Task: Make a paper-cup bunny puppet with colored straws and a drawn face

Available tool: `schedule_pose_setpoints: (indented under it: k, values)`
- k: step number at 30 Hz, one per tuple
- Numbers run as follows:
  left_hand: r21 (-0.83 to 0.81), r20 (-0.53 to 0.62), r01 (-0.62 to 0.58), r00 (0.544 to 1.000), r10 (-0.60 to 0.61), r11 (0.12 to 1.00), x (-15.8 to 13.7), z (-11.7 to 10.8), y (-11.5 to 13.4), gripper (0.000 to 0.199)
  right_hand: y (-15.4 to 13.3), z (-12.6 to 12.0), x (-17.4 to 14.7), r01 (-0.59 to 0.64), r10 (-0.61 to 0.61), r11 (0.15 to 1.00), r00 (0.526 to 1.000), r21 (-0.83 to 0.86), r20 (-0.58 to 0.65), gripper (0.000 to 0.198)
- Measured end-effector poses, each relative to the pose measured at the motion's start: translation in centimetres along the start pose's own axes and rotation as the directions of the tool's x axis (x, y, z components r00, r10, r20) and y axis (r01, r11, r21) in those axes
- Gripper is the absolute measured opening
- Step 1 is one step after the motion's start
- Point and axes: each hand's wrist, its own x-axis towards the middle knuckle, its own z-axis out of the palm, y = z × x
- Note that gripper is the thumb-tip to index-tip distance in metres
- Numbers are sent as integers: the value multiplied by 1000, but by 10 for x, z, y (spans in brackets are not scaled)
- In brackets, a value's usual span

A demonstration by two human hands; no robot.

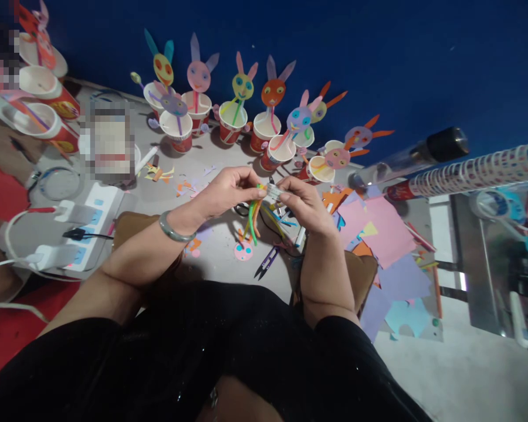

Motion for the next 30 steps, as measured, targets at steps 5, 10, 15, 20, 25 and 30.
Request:
schedule_pose_setpoints:
  k: [5, 10, 15, 20, 25, 30]
  values:
    - [7, 23, 78, 997, -78, 997, -1, -2, 0, 28, -1, 1, 1, 9, -12, 999, 999, -53, -51, 41]
    - [12, 39, 96, 995, -97, 995, -2, -3, -1, 14, -1, 4, 3, -21, 11, 992, 996, -122, -87, 49]
    - [85, 6, -2, 1000, 1, 996, -1, -2, -2, 7, -4, 8, 3, -35, 18, 989, 993, -144, -119, 53]
    - [172, -19, -65, 997, 69, 983, -1, 0, -2, 6, -5, 11, 3, -53, 31, 991, 984, -121, -173, 52]
    - [178, -23, -54, 998, 59, 983, -2, 0, 0, 9, -6, 11, 3, -80, 58, 988, 985, -131, -163, 54]
    - [203, 6, -14, 1000, 13, 979, -1, 0, 0, 15, -7, 12, 4, -79, 60, 983, 991, -164, -117, 56]
